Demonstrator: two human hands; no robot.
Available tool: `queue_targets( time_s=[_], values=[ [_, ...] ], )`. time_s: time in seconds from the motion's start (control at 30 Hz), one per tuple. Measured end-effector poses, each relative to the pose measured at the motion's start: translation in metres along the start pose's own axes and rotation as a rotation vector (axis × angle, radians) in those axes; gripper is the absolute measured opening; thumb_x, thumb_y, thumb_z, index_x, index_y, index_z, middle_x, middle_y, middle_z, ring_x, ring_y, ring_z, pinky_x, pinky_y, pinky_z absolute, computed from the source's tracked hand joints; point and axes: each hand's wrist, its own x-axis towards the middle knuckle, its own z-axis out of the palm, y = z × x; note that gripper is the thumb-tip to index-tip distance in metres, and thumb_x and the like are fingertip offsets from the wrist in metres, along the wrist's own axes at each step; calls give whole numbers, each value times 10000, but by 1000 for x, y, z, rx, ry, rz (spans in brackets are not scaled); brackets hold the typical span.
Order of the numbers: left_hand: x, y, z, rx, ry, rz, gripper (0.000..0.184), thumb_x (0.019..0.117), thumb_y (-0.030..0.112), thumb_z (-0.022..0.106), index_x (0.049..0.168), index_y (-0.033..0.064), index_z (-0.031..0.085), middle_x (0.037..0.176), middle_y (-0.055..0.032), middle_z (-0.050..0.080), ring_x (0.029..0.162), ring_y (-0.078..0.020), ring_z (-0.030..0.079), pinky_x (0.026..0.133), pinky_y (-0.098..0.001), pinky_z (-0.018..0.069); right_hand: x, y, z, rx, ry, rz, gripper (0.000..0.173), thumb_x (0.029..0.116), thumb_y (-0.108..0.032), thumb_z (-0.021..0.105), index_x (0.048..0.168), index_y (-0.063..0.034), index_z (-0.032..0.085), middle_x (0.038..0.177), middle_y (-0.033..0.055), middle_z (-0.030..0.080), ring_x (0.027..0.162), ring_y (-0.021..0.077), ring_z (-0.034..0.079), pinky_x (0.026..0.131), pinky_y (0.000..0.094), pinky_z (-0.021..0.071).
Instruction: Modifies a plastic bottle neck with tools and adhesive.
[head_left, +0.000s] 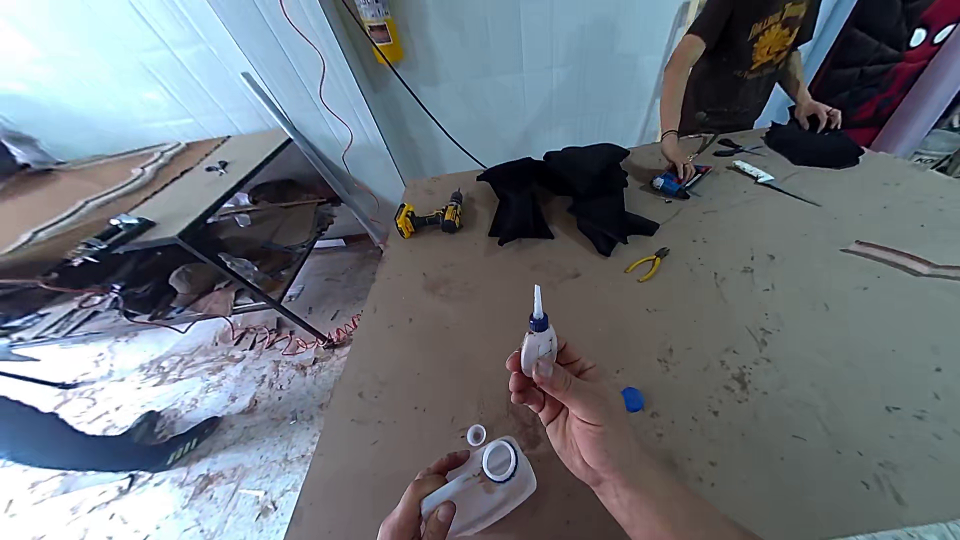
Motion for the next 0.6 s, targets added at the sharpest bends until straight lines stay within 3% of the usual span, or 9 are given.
queue_targets(
  time_s=[0.6],
  values=[
    [-2, -5, 0, -23, 6, 2, 234, 1088, 338, 508, 1137, 146, 632, 1349, -118, 663, 1293, -291, 614, 1106, -485, 506, 6, -3, -4, -101, -18, -77, 180, 976, -97, 688, 1135, -11, 700, 1062, 201, 714, 907, 215, 727, 896, 354, 600]
  ],
)
